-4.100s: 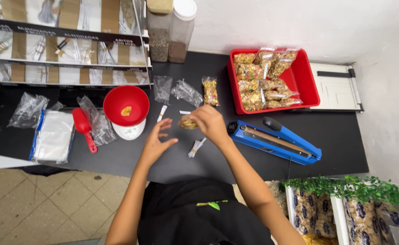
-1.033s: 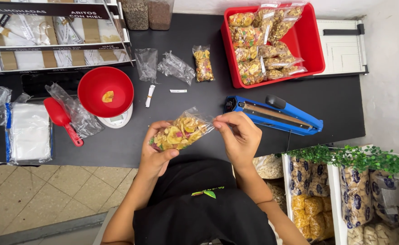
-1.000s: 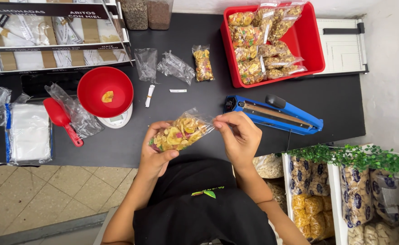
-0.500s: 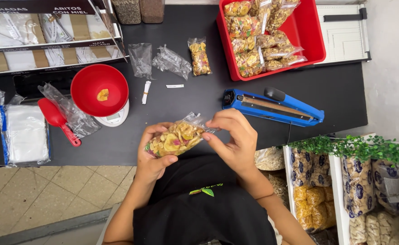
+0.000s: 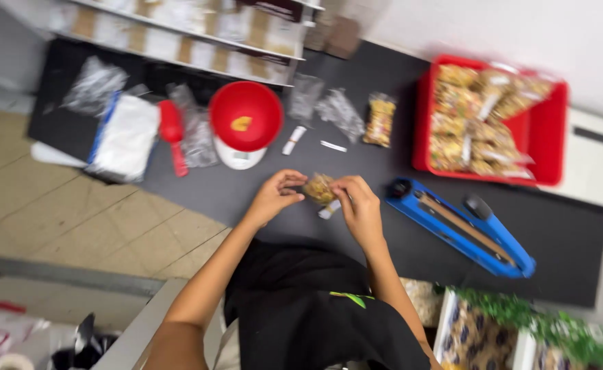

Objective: The person seals plastic bags filled with mixed nuts using a blue handheld heat sealer. They then tie the sealed bags with small white plastic ties and place the finished packages into a red tray on the counter.

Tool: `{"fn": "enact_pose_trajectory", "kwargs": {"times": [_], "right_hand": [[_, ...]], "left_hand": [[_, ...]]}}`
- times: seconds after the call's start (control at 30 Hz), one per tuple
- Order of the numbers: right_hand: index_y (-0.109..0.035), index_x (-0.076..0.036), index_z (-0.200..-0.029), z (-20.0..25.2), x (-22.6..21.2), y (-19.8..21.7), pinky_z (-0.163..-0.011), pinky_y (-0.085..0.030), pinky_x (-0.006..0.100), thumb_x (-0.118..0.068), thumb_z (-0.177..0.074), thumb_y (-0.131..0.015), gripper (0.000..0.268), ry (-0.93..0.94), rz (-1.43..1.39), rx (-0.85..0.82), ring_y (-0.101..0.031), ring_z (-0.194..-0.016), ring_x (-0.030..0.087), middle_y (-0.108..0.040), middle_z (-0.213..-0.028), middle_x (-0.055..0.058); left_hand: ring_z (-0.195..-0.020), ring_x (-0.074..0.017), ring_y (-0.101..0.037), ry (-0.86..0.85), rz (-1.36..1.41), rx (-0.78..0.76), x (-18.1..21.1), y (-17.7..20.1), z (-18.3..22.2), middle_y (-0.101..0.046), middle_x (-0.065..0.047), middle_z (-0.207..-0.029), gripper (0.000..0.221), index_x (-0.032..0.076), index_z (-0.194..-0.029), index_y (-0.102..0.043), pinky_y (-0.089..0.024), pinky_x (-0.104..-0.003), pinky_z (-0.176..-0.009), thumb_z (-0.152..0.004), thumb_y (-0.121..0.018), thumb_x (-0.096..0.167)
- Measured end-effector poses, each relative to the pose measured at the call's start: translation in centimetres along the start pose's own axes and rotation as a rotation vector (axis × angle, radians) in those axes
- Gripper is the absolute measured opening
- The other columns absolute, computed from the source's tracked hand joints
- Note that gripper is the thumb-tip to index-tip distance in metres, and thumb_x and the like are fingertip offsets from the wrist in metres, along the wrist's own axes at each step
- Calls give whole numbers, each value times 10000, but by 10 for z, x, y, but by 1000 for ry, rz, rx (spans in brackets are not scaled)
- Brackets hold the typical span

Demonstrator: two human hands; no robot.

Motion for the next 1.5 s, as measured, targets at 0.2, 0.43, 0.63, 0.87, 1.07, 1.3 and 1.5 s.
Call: {"fn": "enact_pose_trajectory", "kwargs": {"times": [0.2, 0.43, 0.63, 0.87, 1.07, 1.3, 1.5], "right_hand": [[-754, -89, -973, 31, 47, -44, -777, -582, 396, -71, -937, -726, 49, -34, 76, -90, -721, -837, 301, -717, -896, 76], [-746, -95, -949, 43, 66, -55, -772, -579, 405, -70, -941, -726, 33, -52, 87, -87, -712, -823, 306, -714, -900, 85], [-759, -133, -943, 45, 70, -56, -774, -576, 372, -89, -928, -736, 52, -64, 89, -91, -714, -811, 274, -715, -883, 49], [-764, -142, -939, 47, 64, -54, -765, -577, 370, -101, -927, -742, 48, -81, 86, -73, -713, -794, 257, -716, -870, 40], [-770, -147, -940, 46, 68, -56, -767, -570, 362, -92, -924, -741, 64, -96, 83, -60, -710, -789, 250, -712, -862, 36], [-770, -141, -939, 45, 64, -57, -760, -573, 370, -98, -924, -743, 53, -77, 108, -62, -710, -790, 262, -714, -868, 39], [-776, -170, -937, 46, 65, -62, -767, -567, 369, -119, -926, -740, 63, -70, 144, -84, -709, -801, 254, -714, -880, 20]], "left_hand": [[-865, -221, -751, -146, -477, 247, 106, 89, 27, -779, -93, -949, 157, 140, -1065, -741, -579, -332, -759, -923, -726, 76], [-1031, -348, -662, -257, -1259, 782, 149, 254, 26, -705, -124, -1084, 191, 133, -1073, -716, -547, -490, -851, -888, -730, 84], [-1454, -362, -408, 118, -1617, 562, 138, 307, -7, -496, -60, -1582, 375, 250, -1426, -640, -407, -597, -1069, -1057, -581, 283], [-1408, -410, -330, 314, -1741, 416, 117, 327, -21, -325, 18, -1668, 497, 337, -1551, -482, -405, -652, -1019, -1056, -512, 328], [-1310, -311, -502, 136, -1719, 476, 103, 362, -22, -569, 22, -1348, 345, 188, -1333, -684, -536, -499, -983, -1007, -605, 268], [-1131, -310, -620, -55, -1468, 876, 146, 352, 38, -564, -90, -1195, 436, 58, -1197, -622, -588, -436, -926, -847, -860, 165], [-1184, -312, -553, -171, -1654, 914, 131, 340, 37, -605, -132, -1238, 462, 59, -1246, -705, -501, -432, -976, -890, -828, 327]]}}
Point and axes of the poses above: each hand's wrist, its own z-axis away from the middle knuckle, its own y-axis out of the back of the hand, x = y × z, the point moved 9 cm from there along -z, towards the middle knuckle
